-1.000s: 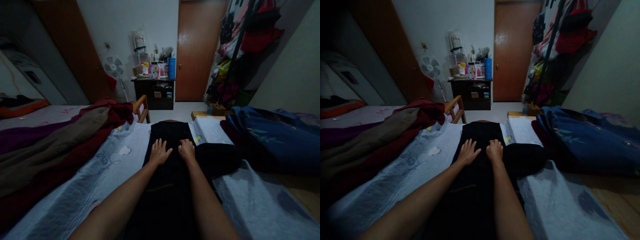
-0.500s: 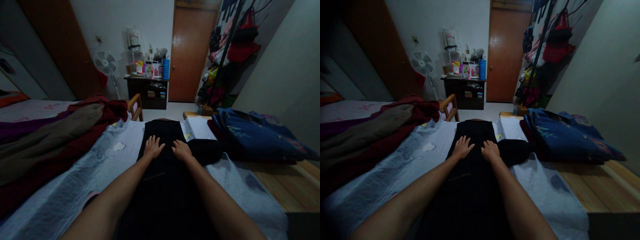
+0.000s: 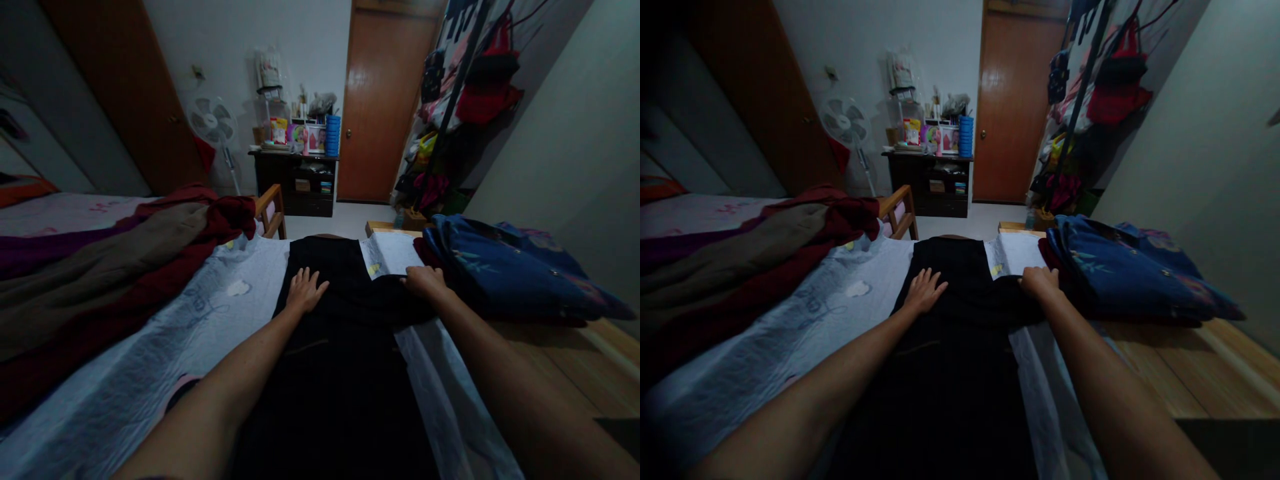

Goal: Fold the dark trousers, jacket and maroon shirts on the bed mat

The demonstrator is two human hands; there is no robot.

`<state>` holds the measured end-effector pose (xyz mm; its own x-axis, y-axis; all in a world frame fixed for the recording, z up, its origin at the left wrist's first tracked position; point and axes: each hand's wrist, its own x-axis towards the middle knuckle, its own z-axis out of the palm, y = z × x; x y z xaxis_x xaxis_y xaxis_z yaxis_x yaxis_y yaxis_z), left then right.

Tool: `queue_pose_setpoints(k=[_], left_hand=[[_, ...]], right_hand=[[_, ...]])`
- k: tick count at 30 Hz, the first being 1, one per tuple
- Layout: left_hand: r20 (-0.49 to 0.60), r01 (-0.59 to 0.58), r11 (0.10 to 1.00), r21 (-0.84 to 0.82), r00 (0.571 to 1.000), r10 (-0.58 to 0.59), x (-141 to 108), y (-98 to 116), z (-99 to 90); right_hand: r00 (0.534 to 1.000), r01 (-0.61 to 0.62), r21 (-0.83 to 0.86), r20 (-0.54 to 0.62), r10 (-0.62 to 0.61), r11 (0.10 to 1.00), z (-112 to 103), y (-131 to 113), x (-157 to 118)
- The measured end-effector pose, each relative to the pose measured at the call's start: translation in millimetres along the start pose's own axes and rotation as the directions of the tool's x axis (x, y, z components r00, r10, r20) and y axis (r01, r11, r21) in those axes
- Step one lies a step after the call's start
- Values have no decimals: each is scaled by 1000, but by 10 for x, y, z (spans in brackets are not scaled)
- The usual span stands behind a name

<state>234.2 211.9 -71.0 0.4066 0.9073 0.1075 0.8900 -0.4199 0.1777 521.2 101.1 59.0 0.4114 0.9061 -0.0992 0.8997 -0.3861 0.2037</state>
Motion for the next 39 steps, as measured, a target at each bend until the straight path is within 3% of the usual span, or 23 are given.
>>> queue_pose_setpoints(k=[5,11,15,17,19,22,24,26,29,35,39], left_hand=[[-2,0,1000,2,1000,0,8,-6,14],[-4,1,1000,-31,1000,-1,7,-17,10],[-13,-9,998,-61,1000,8,10,-17,-3],[-9,-12,997,-71,1000,11,12,-20,-6],[-3,-11,997,-77,1000,11,13,-24,-6],[-8,-11,997,-77,1000,10,10,-24,-3],[-14,-11,997,-73,1000,10,7,-21,-5],[-11,-11,998,-68,1000,10,5,-16,-11],[-5,-7,998,-60,1000,7,5,-9,-22],[-4,0,998,-63,1000,0,9,-13,-13],[-21,-9,996,-85,1000,8,8,-26,11]], right_hand=[[998,59,54,33,-61,997,-45,145,-38],[983,151,316,-151,-107,937,-251,412,-78],[985,142,328,-141,-101,934,-250,537,-151],[991,130,299,-72,-114,945,-218,562,-196],[988,101,305,78,-131,947,-196,574,-248],[919,62,388,337,-204,920,-208,568,-320],[890,33,458,390,-234,888,-234,530,-341],[916,11,453,353,-190,891,-244,457,-328],[946,48,314,291,-145,948,-189,320,-263],[924,172,244,295,-242,954,78,211,-198],[929,240,208,233,-286,948,109,236,-225]])
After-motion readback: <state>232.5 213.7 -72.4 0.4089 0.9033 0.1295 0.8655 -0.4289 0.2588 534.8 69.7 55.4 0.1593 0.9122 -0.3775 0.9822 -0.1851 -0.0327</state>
